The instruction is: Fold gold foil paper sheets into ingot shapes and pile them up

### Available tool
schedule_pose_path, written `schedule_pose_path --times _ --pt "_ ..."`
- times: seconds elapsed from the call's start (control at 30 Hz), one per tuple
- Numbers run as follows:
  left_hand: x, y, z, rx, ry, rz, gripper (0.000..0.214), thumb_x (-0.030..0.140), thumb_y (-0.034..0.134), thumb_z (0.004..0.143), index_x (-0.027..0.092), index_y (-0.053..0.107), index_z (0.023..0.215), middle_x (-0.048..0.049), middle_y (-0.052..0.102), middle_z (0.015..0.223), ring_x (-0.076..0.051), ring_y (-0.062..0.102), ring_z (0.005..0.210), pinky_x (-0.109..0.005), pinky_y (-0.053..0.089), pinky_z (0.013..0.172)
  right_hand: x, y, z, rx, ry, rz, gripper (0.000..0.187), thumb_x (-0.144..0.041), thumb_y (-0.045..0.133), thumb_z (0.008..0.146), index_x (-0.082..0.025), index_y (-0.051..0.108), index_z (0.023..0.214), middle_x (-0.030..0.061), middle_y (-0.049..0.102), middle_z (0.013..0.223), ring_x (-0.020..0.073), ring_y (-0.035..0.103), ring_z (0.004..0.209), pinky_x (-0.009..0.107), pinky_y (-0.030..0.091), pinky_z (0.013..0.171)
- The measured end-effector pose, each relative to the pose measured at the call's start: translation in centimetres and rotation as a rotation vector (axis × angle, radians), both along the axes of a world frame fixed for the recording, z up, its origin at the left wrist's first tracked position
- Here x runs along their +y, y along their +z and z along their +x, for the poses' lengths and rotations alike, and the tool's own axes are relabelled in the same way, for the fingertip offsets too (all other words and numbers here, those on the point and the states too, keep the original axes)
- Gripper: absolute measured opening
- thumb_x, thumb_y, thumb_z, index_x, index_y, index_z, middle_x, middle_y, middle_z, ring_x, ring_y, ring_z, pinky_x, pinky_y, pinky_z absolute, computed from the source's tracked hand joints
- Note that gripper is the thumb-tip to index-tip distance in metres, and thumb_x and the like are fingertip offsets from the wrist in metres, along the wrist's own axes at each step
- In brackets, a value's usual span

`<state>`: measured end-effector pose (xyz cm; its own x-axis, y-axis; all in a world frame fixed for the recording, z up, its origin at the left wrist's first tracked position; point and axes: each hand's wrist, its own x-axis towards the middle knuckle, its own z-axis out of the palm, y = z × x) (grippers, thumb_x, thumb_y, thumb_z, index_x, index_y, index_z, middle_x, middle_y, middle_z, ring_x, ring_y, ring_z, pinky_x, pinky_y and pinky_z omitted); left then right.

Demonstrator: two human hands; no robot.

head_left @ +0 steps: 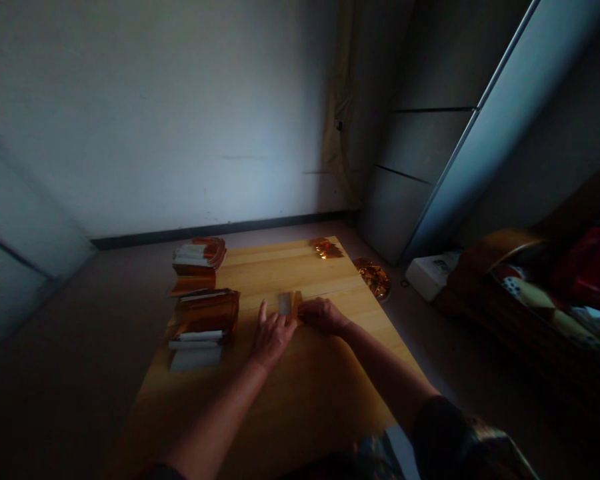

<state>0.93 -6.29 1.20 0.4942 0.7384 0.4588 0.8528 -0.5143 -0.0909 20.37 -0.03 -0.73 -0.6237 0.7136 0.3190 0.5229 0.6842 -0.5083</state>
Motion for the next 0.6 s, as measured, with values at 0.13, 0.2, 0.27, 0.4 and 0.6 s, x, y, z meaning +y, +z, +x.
schedule_pose_path --times 0.13,0.2,0.27,0.4,0.6 --pt "-0.03 0.06 0.12 0.041 0.032 0.022 0.022 0.011 0.045 0.085 0.023 0.063 0.080 -0.0006 0.059 0.066 -0.014 0.056 0.069 -0.058 0.019 0.108 -0.12 0.24 -0.08 0.005 0.003 -0.010 0.018 -0.024 0.056 0.083 -0.022 0.070 0.094 0.0026 0.071 0.101 0.0156 0.065 0.092 0.025 0.046 0.083" --pt "0.04 0.22 0.14 0.039 0.036 0.020 0.019 0.015 0.046 0.086 0.023 0.063 0.080 -0.0009 0.060 0.066 -0.015 0.056 0.069 -0.059 0.019 0.108 -0.20 0.43 -0.09 0.010 0.010 -0.016 0.019 -0.025 0.055 0.083 -0.022 0.070 0.095 0.0026 0.071 0.100 0.0155 0.064 0.092 0.025 0.046 0.082" --pt "0.21 0.43 0.15 0.040 0.031 0.009 0.016 0.020 0.049 0.085 0.023 0.063 0.078 -0.0011 0.060 0.066 -0.016 0.057 0.070 -0.059 0.021 0.107 -0.24 0.60 -0.08 0.017 0.011 -0.019 0.019 -0.024 0.055 0.084 -0.021 0.070 0.095 0.0034 0.071 0.099 0.0155 0.065 0.090 0.024 0.046 0.081" --pt "0.67 0.55 0.22 0.069 0.021 0.025 0.016 0.024 0.051 0.085 0.023 0.063 0.075 -0.0004 0.059 0.062 -0.015 0.056 0.066 -0.057 0.025 0.105 -0.21 0.69 -0.02 0.012 0.015 -0.029 0.019 -0.019 0.056 0.081 -0.020 0.070 0.094 0.0029 0.071 0.099 0.0156 0.065 0.090 0.023 0.046 0.080" --pt "0.63 -0.15 0.13 0.119 0.006 0.082 0.024 0.013 0.043 0.087 0.022 0.064 0.078 0.0006 0.056 0.059 -0.013 0.054 0.062 -0.053 0.026 0.107 -0.08 0.36 0.03 0.031 0.014 -0.035 0.021 -0.018 0.057 0.079 -0.020 0.070 0.096 0.0033 0.071 0.102 0.0164 0.065 0.091 0.025 0.047 0.081"
